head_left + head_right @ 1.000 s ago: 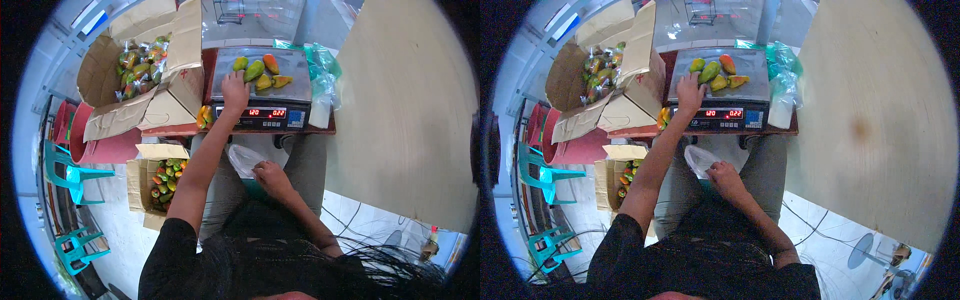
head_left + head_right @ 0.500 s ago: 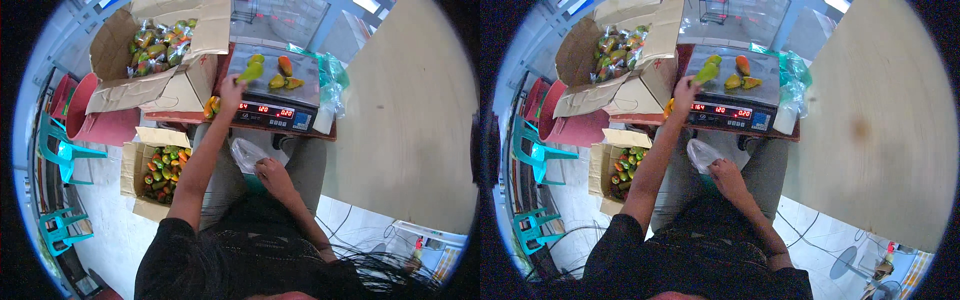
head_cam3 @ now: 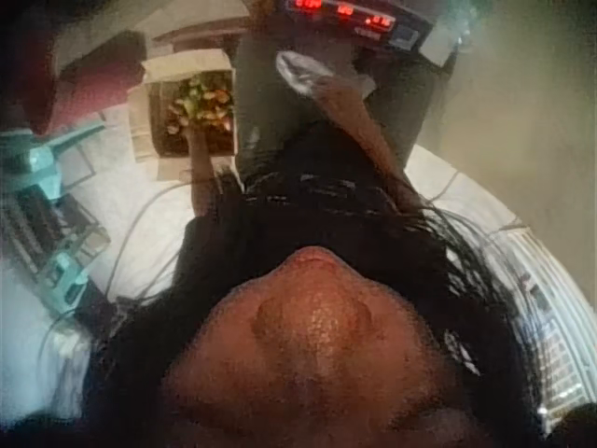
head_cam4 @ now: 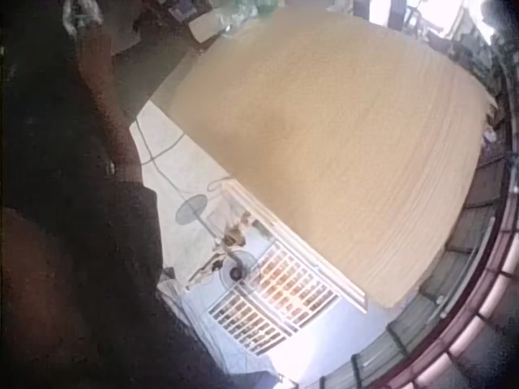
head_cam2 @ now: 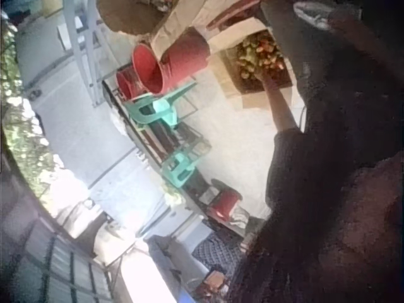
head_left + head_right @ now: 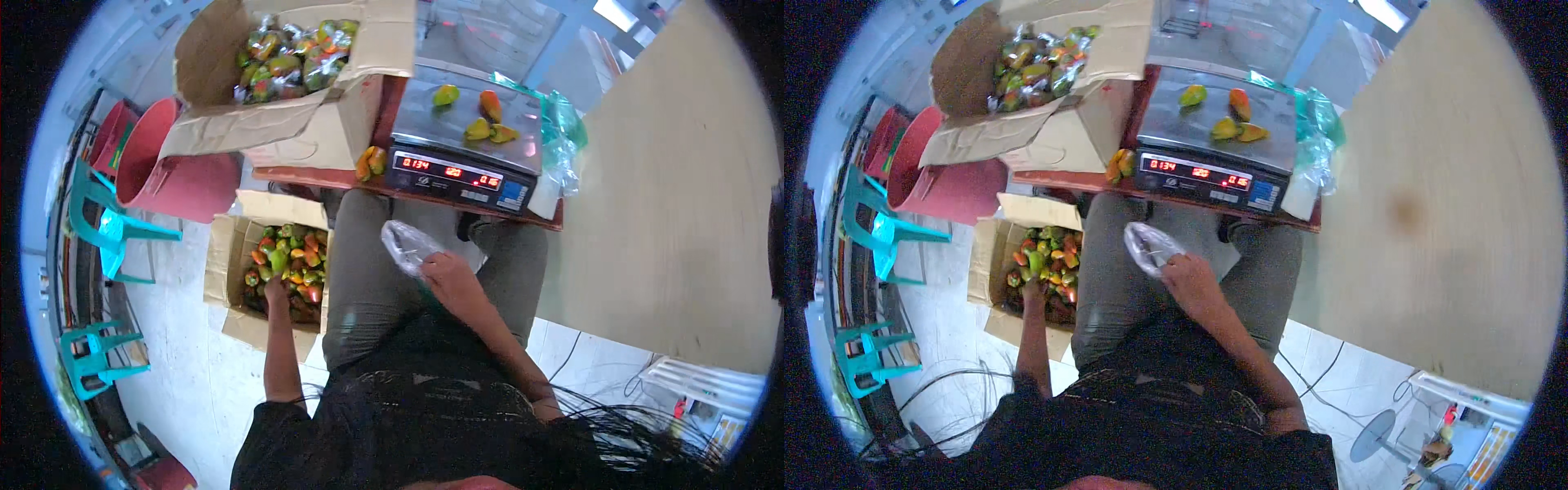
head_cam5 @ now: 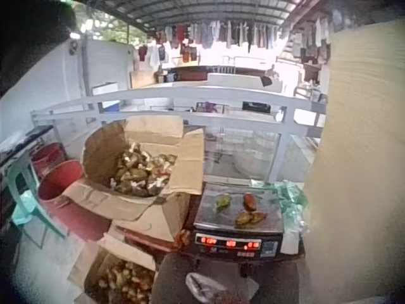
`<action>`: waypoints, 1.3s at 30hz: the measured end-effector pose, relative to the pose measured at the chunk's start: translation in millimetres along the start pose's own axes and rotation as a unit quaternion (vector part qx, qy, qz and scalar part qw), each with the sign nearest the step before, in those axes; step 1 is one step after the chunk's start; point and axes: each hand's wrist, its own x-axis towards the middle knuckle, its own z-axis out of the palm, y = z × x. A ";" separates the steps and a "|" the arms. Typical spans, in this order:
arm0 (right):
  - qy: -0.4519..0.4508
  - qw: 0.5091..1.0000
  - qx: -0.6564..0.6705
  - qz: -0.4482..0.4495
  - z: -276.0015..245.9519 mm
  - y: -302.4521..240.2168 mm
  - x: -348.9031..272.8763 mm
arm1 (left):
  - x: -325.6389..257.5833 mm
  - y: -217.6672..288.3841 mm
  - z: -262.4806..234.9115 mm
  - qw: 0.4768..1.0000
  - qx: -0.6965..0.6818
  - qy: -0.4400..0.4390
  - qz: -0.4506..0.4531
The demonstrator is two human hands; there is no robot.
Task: The person picks up several peppers from a box, places them on a digital scale to weigh them, and then puts them into a clear plastic bag.
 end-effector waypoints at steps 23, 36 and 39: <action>0.031 0.998 0.017 0.044 -0.3 14.8 -16.5 | -48.9 -18.5 75.0 0.552 0.809 -0.121 0.160; -0.007 0.999 -0.025 0.038 4.7 14.5 -9.7 | -14.1 -47.6 37.7 0.610 0.774 -0.109 0.129; 0.091 0.996 -0.008 -0.009 12.3 21.5 -12.6 | -26.3 -38.8 55.7 0.530 0.833 -0.126 0.098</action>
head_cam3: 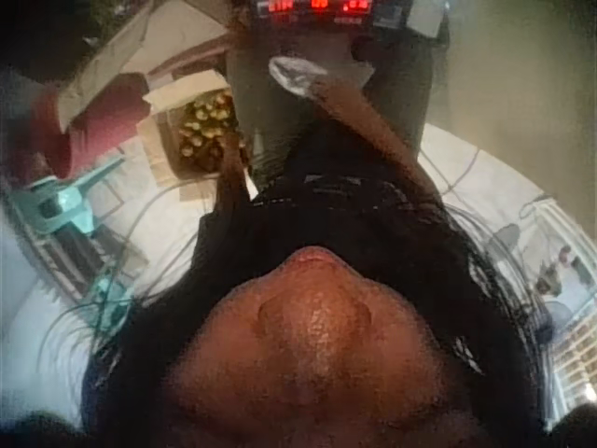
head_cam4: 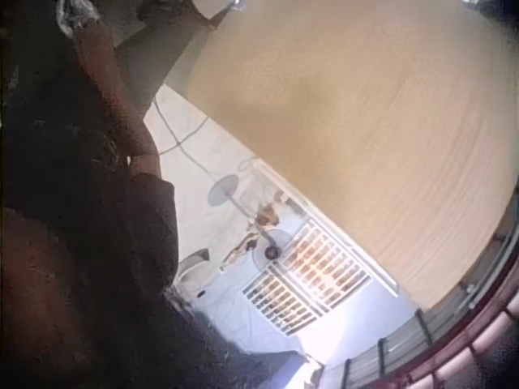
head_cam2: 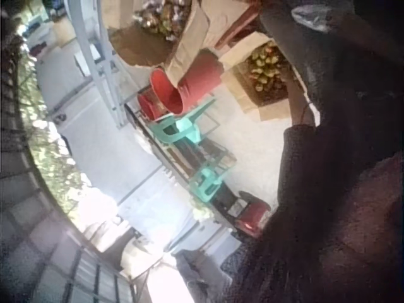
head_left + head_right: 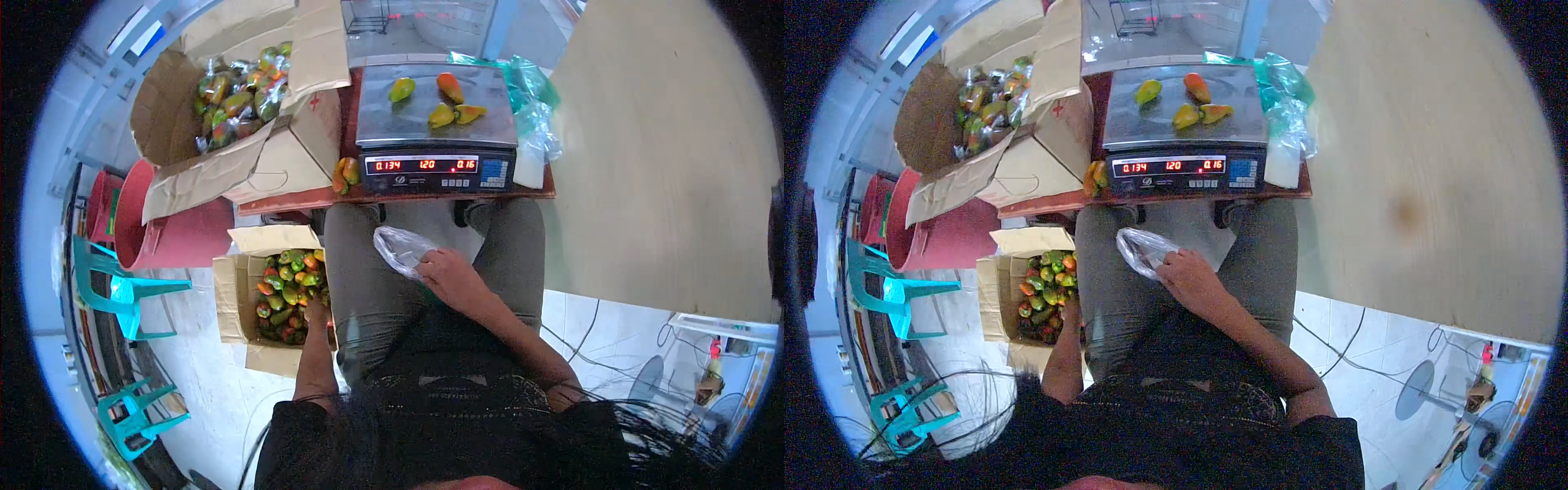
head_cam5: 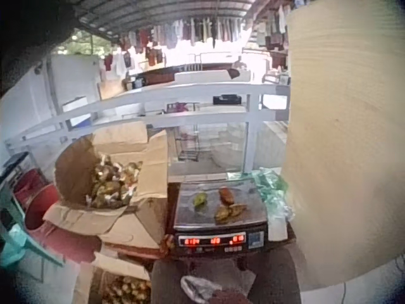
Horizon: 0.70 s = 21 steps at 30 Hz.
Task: The person picks up several peppers from a box, places them on a digital scale to weigh them, and then puts them into a clear plastic bag.
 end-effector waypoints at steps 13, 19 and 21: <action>-0.011 0.999 0.027 0.042 -15.2 16.8 -3.1 | -59.3 28.5 -129.3 0.800 -0.452 0.369 0.141; 0.015 0.999 0.026 0.035 -20.7 16.4 -0.2 | -82.0 183.8 -250.1 0.785 -0.383 0.332 0.356; 0.001 0.999 0.028 0.036 -21.9 16.0 -1.3 | -64.8 236.0 -270.9 0.688 -0.412 0.381 0.461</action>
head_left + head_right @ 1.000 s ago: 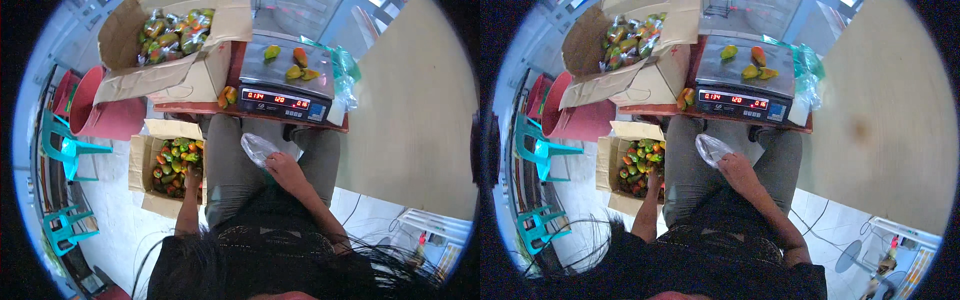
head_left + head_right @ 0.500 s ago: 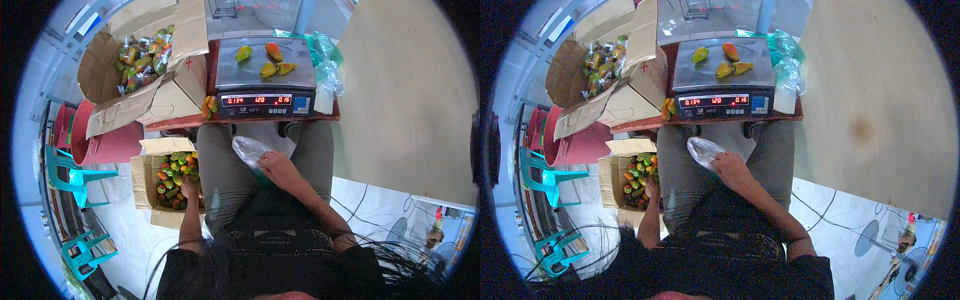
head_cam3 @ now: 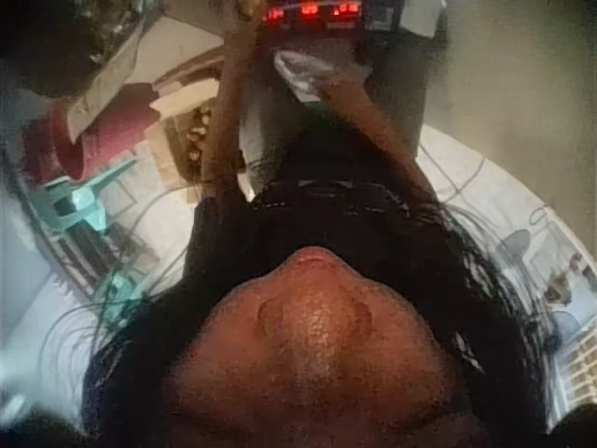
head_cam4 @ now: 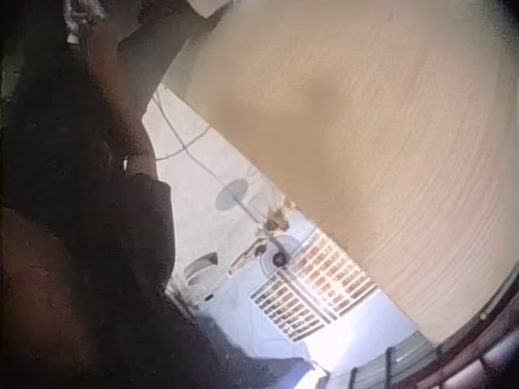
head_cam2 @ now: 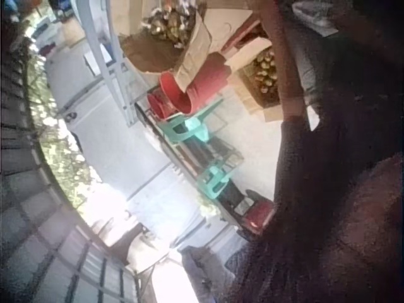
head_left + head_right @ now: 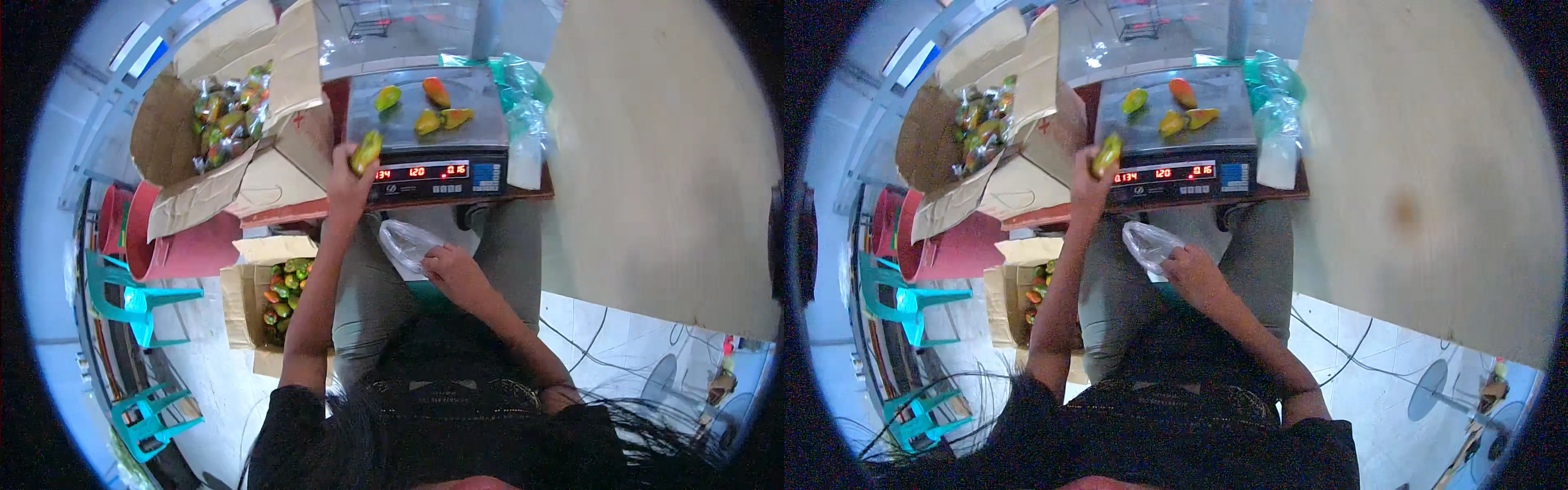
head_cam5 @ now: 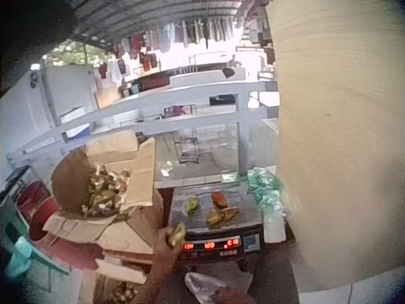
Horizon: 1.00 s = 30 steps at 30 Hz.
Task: The person picks up several peppers from a box, places them on a digital scale to weigh them, and then puts them into a clear plastic bag.
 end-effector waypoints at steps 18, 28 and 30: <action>0.037 0.999 0.010 0.034 5.1 9.2 -4.0 | 66.4 2.3 72.7 0.986 0.145 -0.080 -0.004; 0.006 0.998 -0.059 0.021 2.1 2.4 -3.0 | -49.5 18.4 5.0 0.951 -0.039 -0.291 -0.094; 0.005 0.998 -0.060 0.016 5.0 2.5 -2.5 | -67.8 8.0 -2.2 0.950 0.061 -0.305 -0.028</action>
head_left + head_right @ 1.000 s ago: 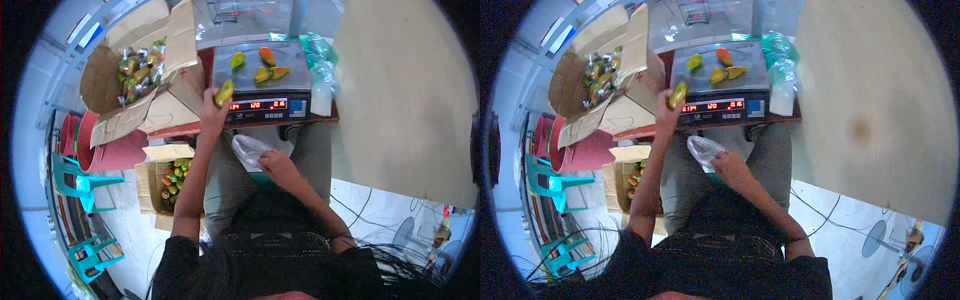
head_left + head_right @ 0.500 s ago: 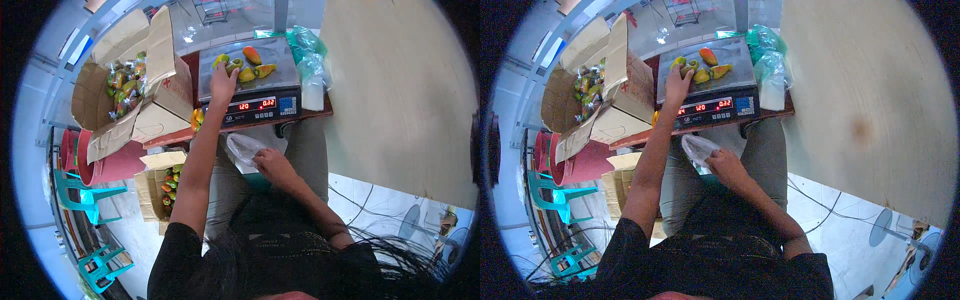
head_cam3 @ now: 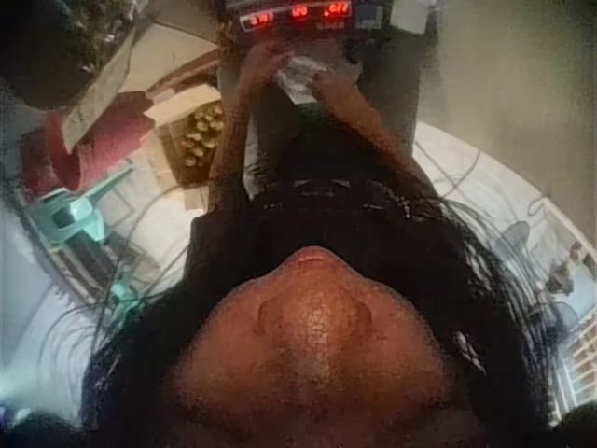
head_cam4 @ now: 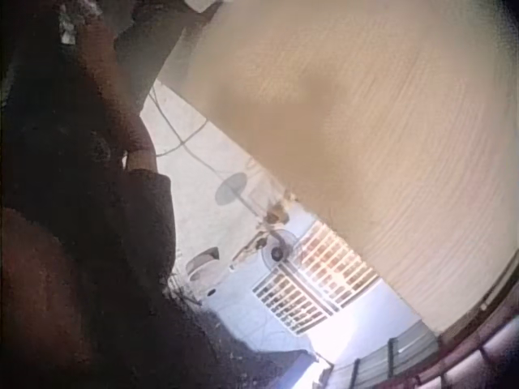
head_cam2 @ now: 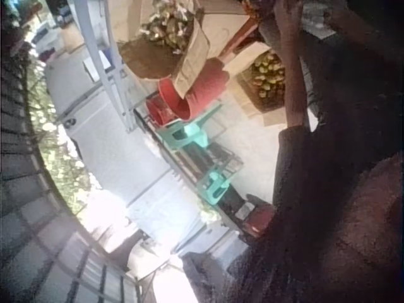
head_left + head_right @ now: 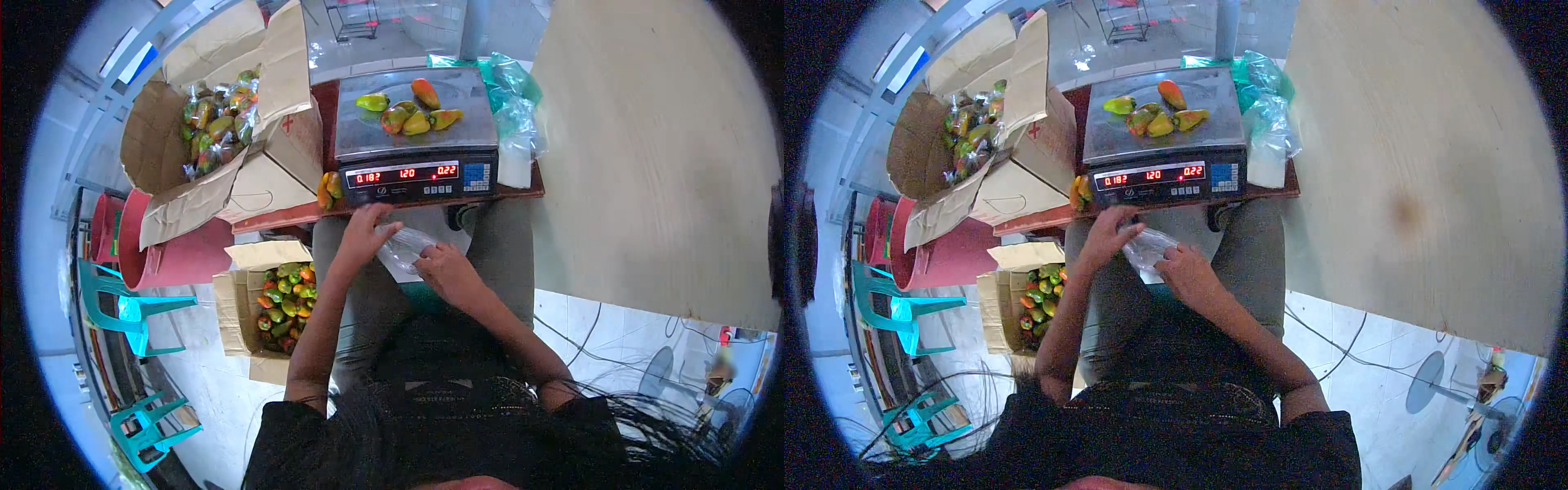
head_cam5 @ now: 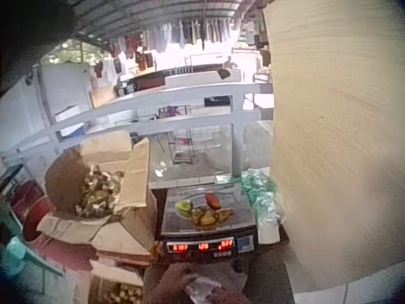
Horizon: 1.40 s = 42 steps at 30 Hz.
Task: The person picks up several peppers from a box, places them on a digital scale to weigh them, and then puts them into a clear plastic bag.
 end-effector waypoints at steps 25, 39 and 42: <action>-0.048 0.998 0.039 -0.014 3.5 -9.7 6.7 | 149.6 2.1 -8.2 0.949 0.170 0.245 0.100; -0.065 0.997 0.046 -0.010 3.6 -12.1 7.2 | 17.9 21.3 -33.9 0.932 -0.039 0.359 0.016; -0.067 0.996 0.051 -0.024 3.7 -11.3 8.1 | -68.2 -19.7 -25.6 0.904 -0.123 0.396 -0.101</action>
